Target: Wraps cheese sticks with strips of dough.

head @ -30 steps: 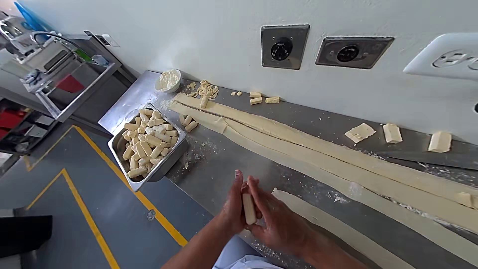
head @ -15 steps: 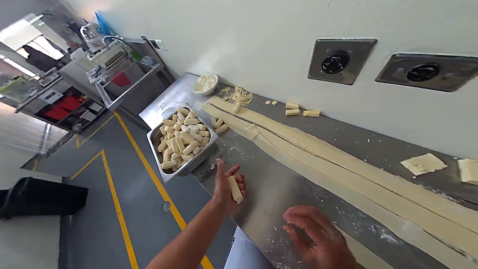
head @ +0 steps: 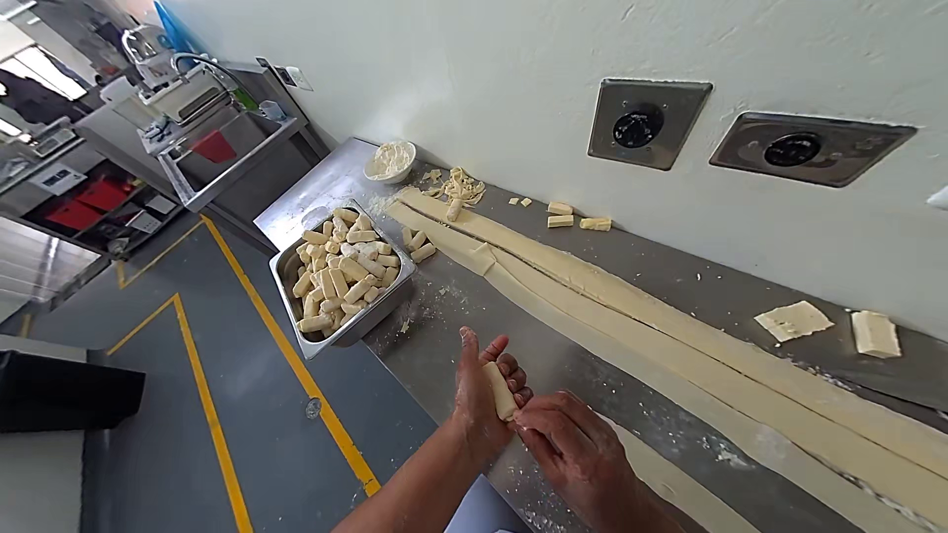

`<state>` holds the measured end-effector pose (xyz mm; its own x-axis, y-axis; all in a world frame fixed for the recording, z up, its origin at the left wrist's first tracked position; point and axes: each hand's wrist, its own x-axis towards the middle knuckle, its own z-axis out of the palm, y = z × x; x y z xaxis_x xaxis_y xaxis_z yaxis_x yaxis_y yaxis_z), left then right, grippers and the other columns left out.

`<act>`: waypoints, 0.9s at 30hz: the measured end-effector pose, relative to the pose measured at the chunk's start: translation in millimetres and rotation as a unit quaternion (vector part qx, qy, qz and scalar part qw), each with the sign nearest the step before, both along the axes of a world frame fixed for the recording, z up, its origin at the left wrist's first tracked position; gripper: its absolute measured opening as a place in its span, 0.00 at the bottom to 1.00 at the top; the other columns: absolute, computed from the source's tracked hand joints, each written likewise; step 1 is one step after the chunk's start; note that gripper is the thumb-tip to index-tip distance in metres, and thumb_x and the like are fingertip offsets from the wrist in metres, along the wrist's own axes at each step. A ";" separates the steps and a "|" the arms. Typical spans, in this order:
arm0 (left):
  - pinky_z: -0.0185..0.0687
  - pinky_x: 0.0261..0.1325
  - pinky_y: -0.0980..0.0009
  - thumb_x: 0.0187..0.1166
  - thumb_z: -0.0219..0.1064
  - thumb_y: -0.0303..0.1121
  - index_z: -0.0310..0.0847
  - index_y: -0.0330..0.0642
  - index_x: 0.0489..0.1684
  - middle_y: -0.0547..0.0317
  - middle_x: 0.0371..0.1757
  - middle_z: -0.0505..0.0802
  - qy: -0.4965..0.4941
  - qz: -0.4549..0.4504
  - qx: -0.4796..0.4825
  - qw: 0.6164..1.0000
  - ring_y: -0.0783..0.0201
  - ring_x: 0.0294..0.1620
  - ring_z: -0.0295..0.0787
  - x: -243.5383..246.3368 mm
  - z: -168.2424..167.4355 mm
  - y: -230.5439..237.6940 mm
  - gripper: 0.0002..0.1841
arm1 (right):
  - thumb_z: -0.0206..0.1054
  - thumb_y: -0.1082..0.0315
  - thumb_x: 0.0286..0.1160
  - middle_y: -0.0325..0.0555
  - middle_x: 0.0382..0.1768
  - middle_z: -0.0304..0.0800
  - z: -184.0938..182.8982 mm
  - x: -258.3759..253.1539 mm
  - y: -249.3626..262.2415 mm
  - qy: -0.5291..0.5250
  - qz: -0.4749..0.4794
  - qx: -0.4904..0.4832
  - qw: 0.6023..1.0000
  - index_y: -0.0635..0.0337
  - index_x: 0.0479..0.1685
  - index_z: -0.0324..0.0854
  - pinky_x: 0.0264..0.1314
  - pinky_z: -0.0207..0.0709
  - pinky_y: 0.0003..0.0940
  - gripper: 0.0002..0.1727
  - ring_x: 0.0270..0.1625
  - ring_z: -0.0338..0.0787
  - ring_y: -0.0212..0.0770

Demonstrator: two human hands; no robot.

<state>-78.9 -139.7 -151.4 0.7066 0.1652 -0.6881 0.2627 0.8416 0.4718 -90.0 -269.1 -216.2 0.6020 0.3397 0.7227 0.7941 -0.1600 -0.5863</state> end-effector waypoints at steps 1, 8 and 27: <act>0.71 0.13 0.80 0.87 0.24 0.67 0.72 0.46 0.41 0.68 0.12 0.74 -0.004 0.006 -0.004 1.000 0.74 0.09 0.71 1.6 1.0 3.1 0.37 | 0.64 0.62 0.86 0.41 0.41 0.86 0.4 -1.3 -0.6 0.015 0.009 0.012 1.000 0.52 0.43 0.83 0.58 0.80 0.15 0.06 0.50 0.87 0.30; 0.71 0.12 0.79 0.88 0.25 0.66 0.70 0.45 0.44 0.68 0.12 0.73 0.006 0.017 -0.010 1.000 0.73 0.08 0.70 2.2 -1.4 0.6 0.36 | 0.63 0.66 0.83 0.45 0.44 0.84 -8.9 3.6 -1.5 -0.089 0.002 -0.044 0.995 0.53 0.50 0.83 0.58 0.80 0.22 0.06 0.50 0.86 0.38; 0.83 0.54 0.55 0.88 0.50 0.46 0.69 0.46 0.73 0.57 0.55 0.85 0.044 0.074 0.525 0.847 0.63 0.51 0.83 41.0 6.8 230.4 0.21 | 0.67 0.67 0.78 0.51 0.42 0.93 -14.3 21.7 -97.9 0.228 -0.124 -0.247 0.934 0.61 0.44 0.94 0.48 0.90 0.41 0.11 0.43 0.94 0.46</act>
